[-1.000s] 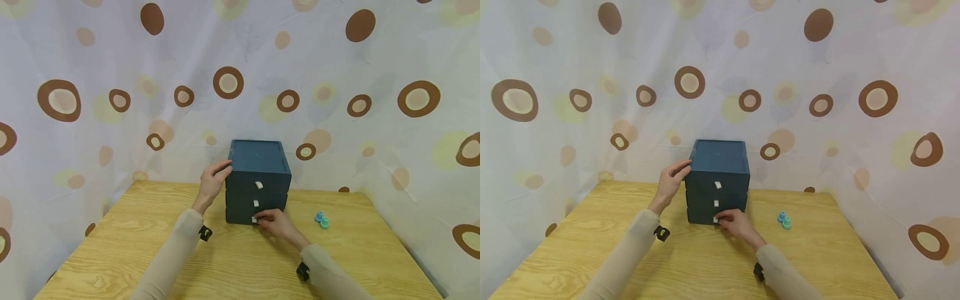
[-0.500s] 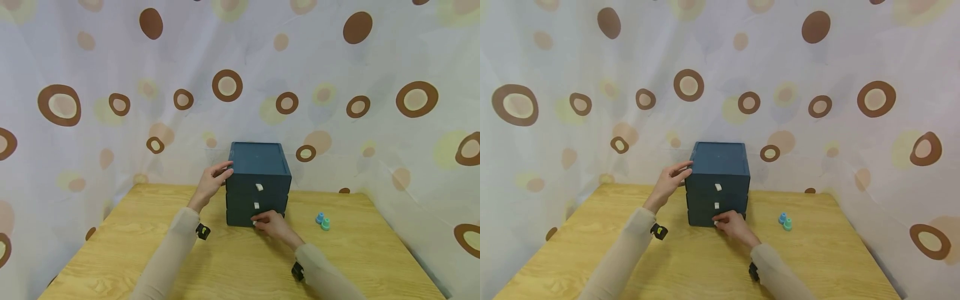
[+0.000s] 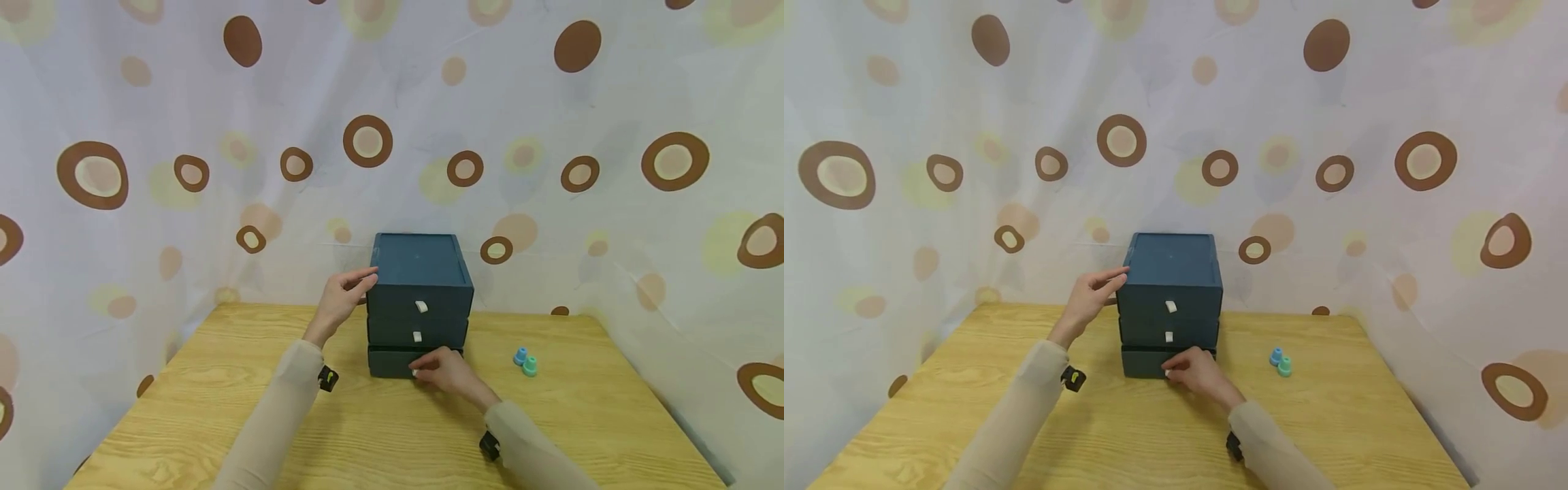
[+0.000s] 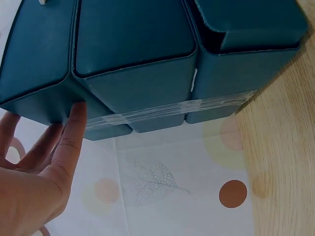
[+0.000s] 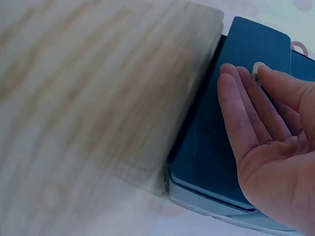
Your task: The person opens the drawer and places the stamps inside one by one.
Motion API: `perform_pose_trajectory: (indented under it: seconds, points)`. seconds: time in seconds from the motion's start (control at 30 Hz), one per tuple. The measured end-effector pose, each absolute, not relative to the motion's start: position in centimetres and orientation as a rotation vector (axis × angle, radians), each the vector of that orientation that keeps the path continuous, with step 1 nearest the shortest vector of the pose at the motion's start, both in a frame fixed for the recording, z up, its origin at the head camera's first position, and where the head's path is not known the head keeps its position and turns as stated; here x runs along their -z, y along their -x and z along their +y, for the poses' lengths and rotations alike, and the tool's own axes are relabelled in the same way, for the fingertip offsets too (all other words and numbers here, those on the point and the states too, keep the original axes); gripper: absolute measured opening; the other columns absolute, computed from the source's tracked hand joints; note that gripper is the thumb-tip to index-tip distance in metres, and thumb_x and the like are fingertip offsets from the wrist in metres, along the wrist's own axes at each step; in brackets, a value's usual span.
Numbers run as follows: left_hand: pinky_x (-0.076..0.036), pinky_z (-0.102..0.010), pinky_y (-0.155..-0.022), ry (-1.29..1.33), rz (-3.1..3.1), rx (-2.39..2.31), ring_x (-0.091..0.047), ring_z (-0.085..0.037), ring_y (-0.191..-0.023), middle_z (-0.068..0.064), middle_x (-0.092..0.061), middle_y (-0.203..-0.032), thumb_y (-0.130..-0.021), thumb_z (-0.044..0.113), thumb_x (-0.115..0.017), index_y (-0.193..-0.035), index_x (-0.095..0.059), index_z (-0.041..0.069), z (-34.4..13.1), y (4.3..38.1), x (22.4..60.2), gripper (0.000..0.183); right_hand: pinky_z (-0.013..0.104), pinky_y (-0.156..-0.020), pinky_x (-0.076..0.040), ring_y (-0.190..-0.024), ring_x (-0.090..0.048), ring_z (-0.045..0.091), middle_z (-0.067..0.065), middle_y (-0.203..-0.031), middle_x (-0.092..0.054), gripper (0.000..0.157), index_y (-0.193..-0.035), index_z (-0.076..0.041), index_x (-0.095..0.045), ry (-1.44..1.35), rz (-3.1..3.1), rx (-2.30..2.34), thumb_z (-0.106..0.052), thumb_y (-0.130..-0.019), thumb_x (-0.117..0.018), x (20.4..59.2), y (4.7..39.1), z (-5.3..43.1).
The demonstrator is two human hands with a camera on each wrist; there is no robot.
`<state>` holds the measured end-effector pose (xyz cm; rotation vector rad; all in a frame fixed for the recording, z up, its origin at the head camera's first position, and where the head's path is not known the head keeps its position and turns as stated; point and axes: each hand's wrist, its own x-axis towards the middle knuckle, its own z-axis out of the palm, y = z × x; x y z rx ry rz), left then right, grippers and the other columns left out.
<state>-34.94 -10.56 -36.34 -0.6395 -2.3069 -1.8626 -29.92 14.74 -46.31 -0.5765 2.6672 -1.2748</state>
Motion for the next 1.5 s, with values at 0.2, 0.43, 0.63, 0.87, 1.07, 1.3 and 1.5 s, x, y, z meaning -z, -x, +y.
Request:
perform_pose_trajectory:
  seconds: [0.2,0.43,0.63,0.87,1.07,1.3,1.5]
  points:
    - [-0.053,-0.044,-0.096,0.623,-2.313,1.921,-0.055,-0.028,-0.128,-0.007,-0.052,-0.145,-0.098,0.034,-0.061,-0.136,-0.060,0.017,-10.8,35.1,36.2,0.042,0.025,-0.070,-0.057,-0.086,-0.073,0.017,0.008,-0.104,-0.075,0.020,-0.110,-0.009,-0.076,0.691,2.692,1.180,-0.013,-0.093,-0.067,46.1,29.6,14.9]
    - [-0.052,-0.044,-0.097,0.619,-2.319,1.936,-0.054,-0.029,-0.128,-0.008,-0.051,-0.146,-0.097,0.033,-0.063,-0.136,-0.061,0.016,-10.9,35.1,35.8,0.042,0.023,-0.073,-0.056,-0.093,-0.071,0.016,0.006,-0.109,-0.075,0.022,-0.114,-0.011,-0.075,0.830,2.732,1.069,-0.017,-0.095,-0.065,46.4,29.4,15.3]
    - [-0.050,-0.046,-0.100,0.625,-2.324,1.945,-0.053,-0.031,-0.129,-0.011,-0.052,-0.146,-0.097,0.030,-0.063,-0.136,-0.060,0.013,-10.7,35.2,35.9,0.042,0.025,-0.077,-0.057,-0.101,-0.070,0.020,0.005,-0.111,-0.074,0.022,-0.113,-0.011,-0.075,0.880,2.768,1.039,-0.018,-0.095,-0.065,46.7,28.9,15.4]
    - [-0.047,-0.049,-0.103,0.641,-2.324,1.973,-0.053,-0.034,-0.129,-0.016,-0.051,-0.145,-0.098,0.020,-0.062,-0.136,-0.058,0.006,-10.8,34.9,35.2,0.041,0.028,-0.078,-0.058,-0.100,-0.070,0.022,0.005,-0.109,-0.075,0.022,-0.112,-0.009,-0.076,0.911,2.770,1.011,-0.016,-0.095,-0.065,46.1,27.8,15.4]
    - [-0.047,-0.049,-0.103,0.635,-2.324,1.968,-0.054,-0.033,-0.129,-0.016,-0.052,-0.145,-0.098,0.019,-0.061,-0.136,-0.058,0.004,-10.6,33.3,33.5,0.041,0.028,-0.078,-0.058,-0.100,-0.071,0.022,0.006,-0.109,-0.075,0.021,-0.111,-0.007,-0.076,0.912,2.762,1.021,-0.013,-0.094,-0.065,45.7,27.1,15.1]
    - [-0.044,-0.052,-0.105,0.630,-2.294,1.990,-0.053,-0.034,-0.129,-0.016,-0.053,-0.143,-0.098,0.019,-0.062,-0.136,-0.058,0.004,-10.6,33.2,33.4,0.041,0.034,-0.080,-0.059,-0.103,-0.070,0.024,0.007,-0.109,-0.074,0.020,-0.110,-0.008,-0.076,0.857,2.736,1.028,-0.012,-0.094,-0.066,45.6,26.4,14.9]
    - [-0.045,-0.052,-0.104,0.621,-2.298,1.991,-0.053,-0.035,-0.129,-0.017,-0.053,-0.143,-0.098,0.019,-0.062,-0.136,-0.058,0.003,-10.6,33.0,33.7,0.042,0.035,-0.081,-0.058,-0.104,-0.069,0.022,0.006,-0.109,-0.074,0.020,-0.110,-0.009,-0.076,0.845,2.692,1.011,-0.013,-0.093,-0.067,45.8,25.6,14.9]
